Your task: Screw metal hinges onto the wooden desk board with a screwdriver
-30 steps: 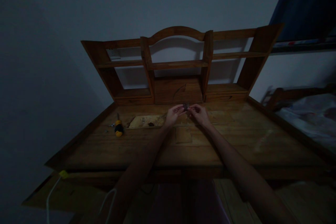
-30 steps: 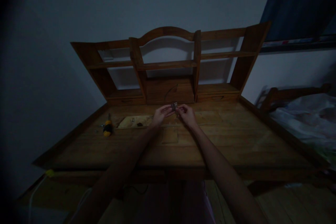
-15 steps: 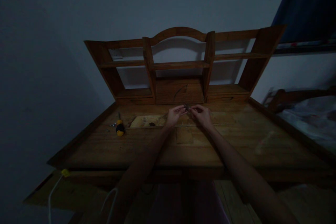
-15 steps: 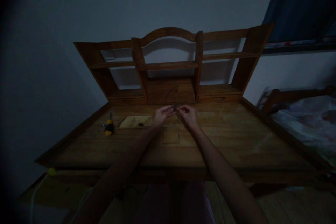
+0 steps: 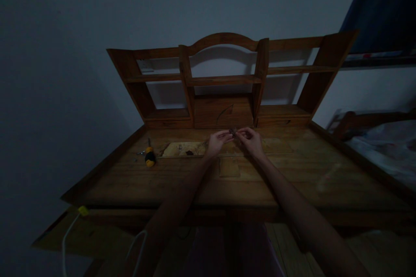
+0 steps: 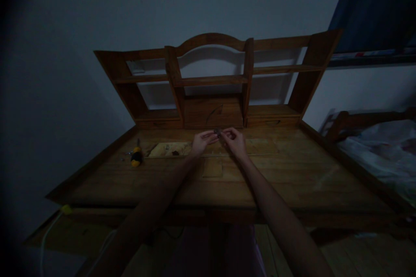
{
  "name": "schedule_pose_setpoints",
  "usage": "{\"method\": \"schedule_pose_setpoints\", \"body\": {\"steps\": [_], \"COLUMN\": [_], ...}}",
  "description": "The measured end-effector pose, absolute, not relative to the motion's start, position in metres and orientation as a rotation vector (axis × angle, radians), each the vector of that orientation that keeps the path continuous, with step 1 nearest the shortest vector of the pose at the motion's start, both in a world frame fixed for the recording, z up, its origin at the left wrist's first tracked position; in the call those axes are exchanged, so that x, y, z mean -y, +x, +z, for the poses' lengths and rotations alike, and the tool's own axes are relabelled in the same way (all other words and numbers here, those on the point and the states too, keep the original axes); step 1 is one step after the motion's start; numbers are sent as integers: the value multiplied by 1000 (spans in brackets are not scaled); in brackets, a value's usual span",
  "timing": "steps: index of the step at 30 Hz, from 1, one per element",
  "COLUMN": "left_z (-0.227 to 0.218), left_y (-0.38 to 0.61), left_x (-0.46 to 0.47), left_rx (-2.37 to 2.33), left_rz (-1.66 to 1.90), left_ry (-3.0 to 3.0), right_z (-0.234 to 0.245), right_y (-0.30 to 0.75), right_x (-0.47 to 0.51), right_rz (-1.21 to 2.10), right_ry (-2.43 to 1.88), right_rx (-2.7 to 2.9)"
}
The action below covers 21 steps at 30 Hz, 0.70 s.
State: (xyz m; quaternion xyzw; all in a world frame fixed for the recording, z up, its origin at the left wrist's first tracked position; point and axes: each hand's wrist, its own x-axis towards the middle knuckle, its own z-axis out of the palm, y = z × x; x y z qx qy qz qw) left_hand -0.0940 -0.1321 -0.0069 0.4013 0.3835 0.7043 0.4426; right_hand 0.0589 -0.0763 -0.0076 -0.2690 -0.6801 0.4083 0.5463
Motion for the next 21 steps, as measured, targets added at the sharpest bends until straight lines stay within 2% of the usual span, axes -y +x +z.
{"method": "schedule_pose_setpoints", "body": {"steps": [21], "left_z": [1], "left_y": [-87], "left_x": [139], "left_rx": [-984], "left_rz": [1726], "left_ry": [957], "right_z": [-7], "right_y": [57], "right_x": [73], "right_rz": [977], "right_ry": [-660], "right_rx": [1601]}}
